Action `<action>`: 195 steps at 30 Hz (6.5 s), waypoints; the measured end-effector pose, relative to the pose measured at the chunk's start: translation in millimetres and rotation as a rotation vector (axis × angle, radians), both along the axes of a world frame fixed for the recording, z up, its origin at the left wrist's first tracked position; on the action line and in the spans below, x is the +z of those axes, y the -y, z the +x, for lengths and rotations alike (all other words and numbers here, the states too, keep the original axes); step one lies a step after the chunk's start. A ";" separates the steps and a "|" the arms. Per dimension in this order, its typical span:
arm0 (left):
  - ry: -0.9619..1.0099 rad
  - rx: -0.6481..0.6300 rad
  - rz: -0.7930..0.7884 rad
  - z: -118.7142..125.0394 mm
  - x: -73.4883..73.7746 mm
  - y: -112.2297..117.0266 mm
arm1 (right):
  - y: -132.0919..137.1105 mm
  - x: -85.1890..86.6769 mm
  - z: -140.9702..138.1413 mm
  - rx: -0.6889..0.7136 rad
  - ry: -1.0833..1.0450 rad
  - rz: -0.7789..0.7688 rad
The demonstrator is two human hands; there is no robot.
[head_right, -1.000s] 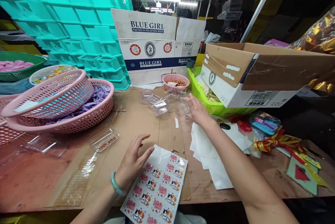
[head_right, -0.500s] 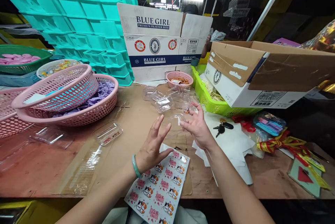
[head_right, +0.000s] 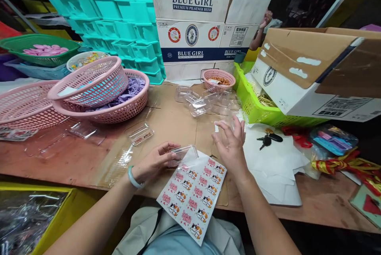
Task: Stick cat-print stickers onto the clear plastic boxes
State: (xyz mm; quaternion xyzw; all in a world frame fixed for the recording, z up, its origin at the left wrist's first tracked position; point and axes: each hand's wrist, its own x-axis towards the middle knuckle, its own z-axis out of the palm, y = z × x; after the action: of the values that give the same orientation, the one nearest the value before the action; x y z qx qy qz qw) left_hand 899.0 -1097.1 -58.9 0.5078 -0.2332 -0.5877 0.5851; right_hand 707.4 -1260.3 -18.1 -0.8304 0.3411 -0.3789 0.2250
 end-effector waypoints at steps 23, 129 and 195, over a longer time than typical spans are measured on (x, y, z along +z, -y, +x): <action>-0.015 -0.023 -0.099 -2.7 -19.7 -6.5 | -35.8 17.4 49.1 0.743 -0.438 0.508; 0.067 0.117 0.081 -32.3 -11.6 -26.4 | -117.3 -71.4 -58.3 0.660 -0.262 -0.389; 0.094 0.346 -0.095 -53.3 14.7 20.0 | 144.4 13.0 13.8 -0.135 -0.606 -0.138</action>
State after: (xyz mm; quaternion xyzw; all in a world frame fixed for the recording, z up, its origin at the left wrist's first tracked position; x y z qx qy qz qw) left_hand 845.6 -1117.0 -44.3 0.5391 -0.1970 -0.4424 0.6891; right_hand 721.2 -1404.7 -5.1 -0.8942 0.4204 -0.1504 0.0308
